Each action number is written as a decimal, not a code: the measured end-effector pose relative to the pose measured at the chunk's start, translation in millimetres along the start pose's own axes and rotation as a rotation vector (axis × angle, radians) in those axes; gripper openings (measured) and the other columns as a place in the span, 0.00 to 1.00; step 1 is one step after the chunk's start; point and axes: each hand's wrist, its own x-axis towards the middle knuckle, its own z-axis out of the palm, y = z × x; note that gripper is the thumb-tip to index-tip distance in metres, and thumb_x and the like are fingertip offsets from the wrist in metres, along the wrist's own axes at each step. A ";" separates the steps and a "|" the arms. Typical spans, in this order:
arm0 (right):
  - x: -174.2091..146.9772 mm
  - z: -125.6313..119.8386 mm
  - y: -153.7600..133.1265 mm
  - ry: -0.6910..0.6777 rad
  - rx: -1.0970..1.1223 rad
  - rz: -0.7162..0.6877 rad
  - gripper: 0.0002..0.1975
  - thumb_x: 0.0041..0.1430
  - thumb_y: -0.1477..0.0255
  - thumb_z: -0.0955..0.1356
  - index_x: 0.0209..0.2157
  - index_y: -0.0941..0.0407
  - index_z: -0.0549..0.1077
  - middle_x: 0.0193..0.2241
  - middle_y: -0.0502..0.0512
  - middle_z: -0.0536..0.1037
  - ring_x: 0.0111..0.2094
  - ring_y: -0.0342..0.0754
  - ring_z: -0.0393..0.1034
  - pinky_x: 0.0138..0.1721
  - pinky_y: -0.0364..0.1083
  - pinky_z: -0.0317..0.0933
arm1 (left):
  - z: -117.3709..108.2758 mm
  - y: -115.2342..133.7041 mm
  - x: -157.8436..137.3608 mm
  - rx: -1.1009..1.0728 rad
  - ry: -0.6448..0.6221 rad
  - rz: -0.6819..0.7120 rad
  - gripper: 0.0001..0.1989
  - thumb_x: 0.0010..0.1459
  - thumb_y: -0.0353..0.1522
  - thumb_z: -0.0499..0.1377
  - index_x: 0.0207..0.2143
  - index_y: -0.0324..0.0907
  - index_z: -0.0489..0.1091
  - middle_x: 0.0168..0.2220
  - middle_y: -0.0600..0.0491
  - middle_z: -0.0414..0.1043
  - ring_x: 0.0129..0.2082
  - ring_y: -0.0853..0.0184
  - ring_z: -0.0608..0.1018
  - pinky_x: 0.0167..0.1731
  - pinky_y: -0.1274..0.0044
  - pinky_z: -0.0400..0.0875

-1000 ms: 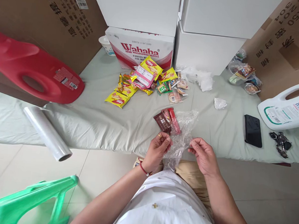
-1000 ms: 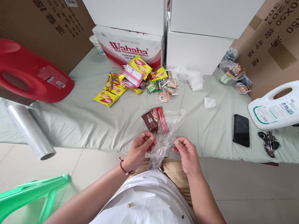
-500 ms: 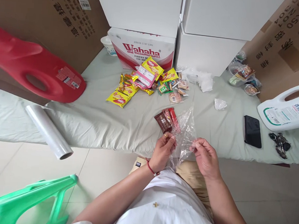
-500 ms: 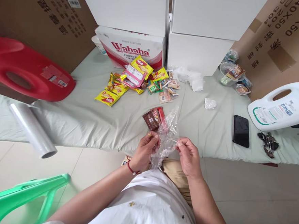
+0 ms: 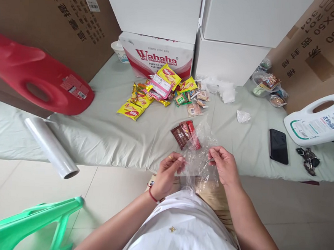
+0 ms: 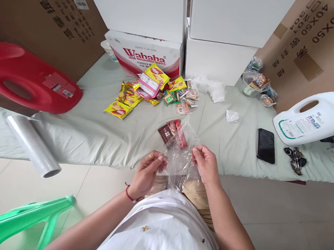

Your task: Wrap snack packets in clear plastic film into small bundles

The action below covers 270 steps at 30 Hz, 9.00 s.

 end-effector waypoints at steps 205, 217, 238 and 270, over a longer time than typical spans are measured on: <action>21.6 36.2 12.7 -0.875 -1.334 -0.916 0.34 0.61 0.52 0.71 0.64 0.54 0.70 0.70 0.61 0.60 0.59 0.64 0.62 0.57 0.63 0.61 | -100.6 41.4 77.3 1.311 -0.654 0.716 0.22 0.62 0.22 0.50 0.54 0.44 0.74 0.54 0.47 0.77 0.56 0.60 0.77 0.59 0.65 0.70; 52.3 52.8 -25.1 -0.523 -0.900 -0.771 0.16 0.73 0.67 0.60 0.47 0.52 0.79 0.47 0.58 0.80 0.47 0.51 0.73 0.50 0.50 0.67 | -113.9 37.0 78.9 1.275 -0.518 0.437 0.33 0.57 0.22 0.49 0.64 0.48 0.63 0.62 0.48 0.72 0.62 0.57 0.73 0.60 0.65 0.65; 113.6 96.5 -3.5 -0.266 -1.418 -0.423 0.12 0.70 0.67 0.62 0.45 0.53 0.76 0.39 0.56 0.81 0.38 0.52 0.74 0.35 0.45 0.58 | -110.4 26.7 89.9 1.202 0.585 0.291 0.19 0.65 0.38 0.52 0.20 0.45 0.62 0.27 0.47 0.70 0.41 0.53 0.72 0.43 0.63 0.65; 67.8 104.1 12.9 -0.572 -1.021 -0.680 0.19 0.67 0.77 0.63 0.55 0.54 0.76 0.55 0.60 0.77 0.50 0.55 0.71 0.52 0.54 0.66 | -42.1 30.9 85.2 0.964 0.050 0.271 0.16 0.68 0.33 0.47 0.33 0.44 0.72 0.30 0.53 0.76 0.32 0.65 0.77 0.34 0.74 0.71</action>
